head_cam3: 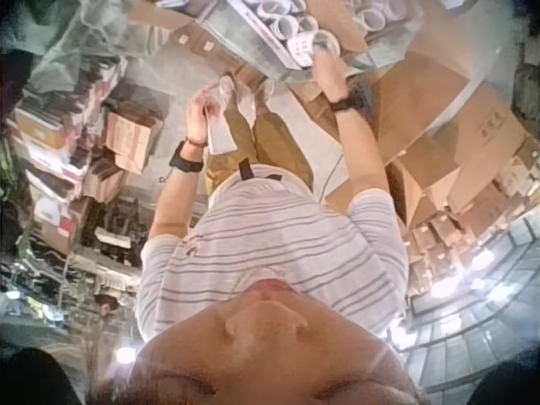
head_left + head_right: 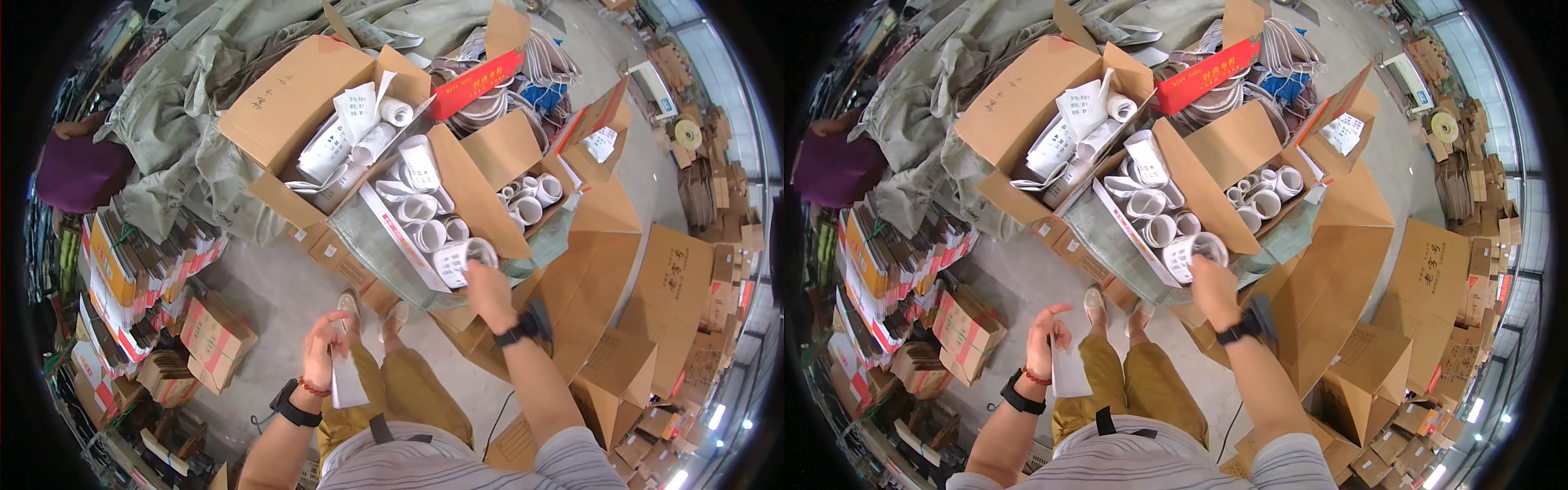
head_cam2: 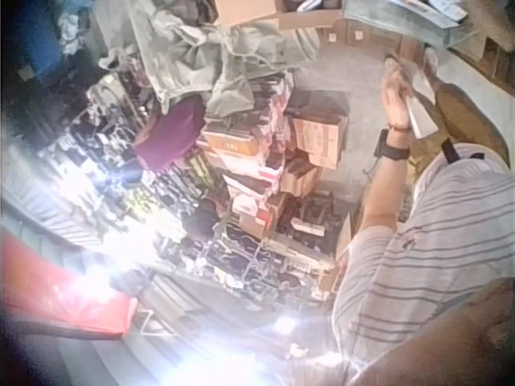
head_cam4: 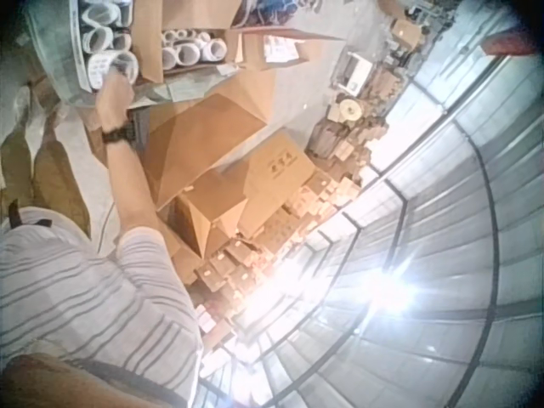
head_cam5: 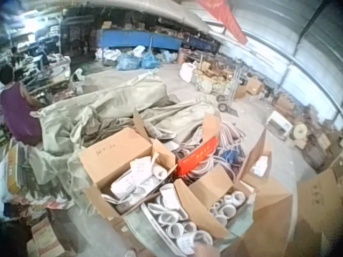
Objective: The recorder moves through a warehouse and sticks labels onto large cardboard shipping boxes.
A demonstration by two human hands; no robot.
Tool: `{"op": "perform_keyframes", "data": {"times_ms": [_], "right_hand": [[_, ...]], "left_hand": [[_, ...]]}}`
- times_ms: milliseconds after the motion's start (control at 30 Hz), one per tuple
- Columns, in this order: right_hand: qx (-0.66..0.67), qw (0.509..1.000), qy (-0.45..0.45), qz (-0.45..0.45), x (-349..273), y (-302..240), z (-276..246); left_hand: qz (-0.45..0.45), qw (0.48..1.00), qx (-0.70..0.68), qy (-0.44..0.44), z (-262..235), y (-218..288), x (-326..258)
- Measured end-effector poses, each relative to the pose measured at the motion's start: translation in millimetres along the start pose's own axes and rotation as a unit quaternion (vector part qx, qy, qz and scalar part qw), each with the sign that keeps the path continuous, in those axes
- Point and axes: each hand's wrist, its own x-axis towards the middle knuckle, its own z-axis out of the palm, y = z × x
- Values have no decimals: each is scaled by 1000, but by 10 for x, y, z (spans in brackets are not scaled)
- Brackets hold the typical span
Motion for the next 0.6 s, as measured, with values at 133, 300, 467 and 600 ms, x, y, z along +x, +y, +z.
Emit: {"op": "perform_keyframes", "data": {"times_ms": [133, 300, 467, 600], "right_hand": [[163, 984, 45, 51, -423, -54, -485], [530, 842, 23, 97, -813, -353, -628], [506, 861, 34, 34, -918, -559, -574], [519, 823, 229, -1, -1022, -762, -898]], "left_hand": [[-47, 994, 56, -82, 149, -43, 51], [19, 993, 16, -113, 767, 46, 43], [-84, 984, 40, -153, 761, 147, 99], [-69, 973, -188, -117, 525, 307, -4]]}}
